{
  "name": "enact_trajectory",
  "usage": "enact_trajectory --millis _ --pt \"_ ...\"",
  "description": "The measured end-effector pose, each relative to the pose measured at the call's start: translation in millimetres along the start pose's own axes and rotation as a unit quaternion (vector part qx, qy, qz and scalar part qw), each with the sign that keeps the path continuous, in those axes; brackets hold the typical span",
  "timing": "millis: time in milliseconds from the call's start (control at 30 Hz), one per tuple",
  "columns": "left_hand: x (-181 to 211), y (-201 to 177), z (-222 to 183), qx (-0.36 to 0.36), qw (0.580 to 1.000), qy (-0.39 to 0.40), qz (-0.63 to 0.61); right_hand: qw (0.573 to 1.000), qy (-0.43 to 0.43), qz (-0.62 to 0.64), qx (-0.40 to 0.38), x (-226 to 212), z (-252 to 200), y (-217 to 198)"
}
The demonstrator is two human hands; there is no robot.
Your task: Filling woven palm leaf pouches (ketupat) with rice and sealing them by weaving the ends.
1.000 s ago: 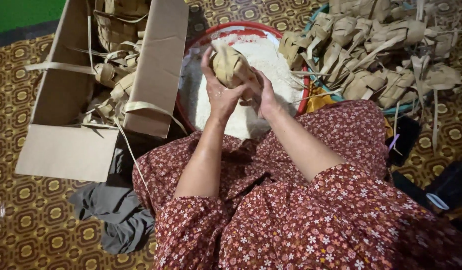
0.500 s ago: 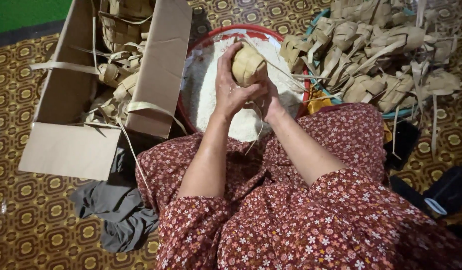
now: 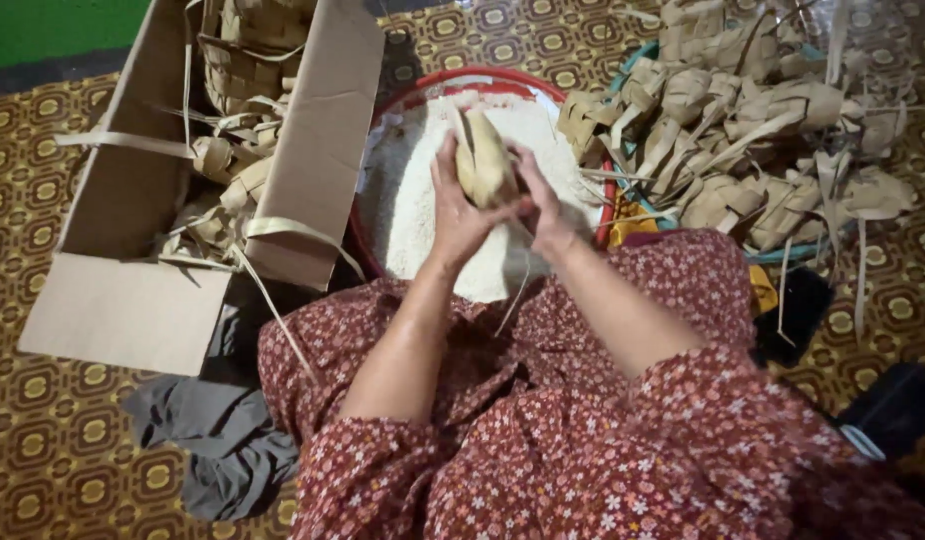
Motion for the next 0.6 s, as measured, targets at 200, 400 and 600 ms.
enact_trajectory --millis 200,400,600 --pt "0 -3 0 0.012 0.999 0.03 0.037 0.994 -0.072 -0.078 0.032 16 -16 13" --pt "26 -18 10 0.071 0.993 -0.03 -0.091 0.979 0.061 0.099 0.167 29 5 -44" --pt "19 -16 0 0.075 0.99 -0.019 -0.122 0.942 0.149 0.214 0.212 36 8 -39"
Point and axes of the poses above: each hand's wrist, its own z-axis towards the middle knuckle, its own y-axis out of the palm, x = y × z, the point moved 3 cm from there along z, towards the middle knuckle, and after that the axes turned 1 degree about z, right-handed, at the moved point
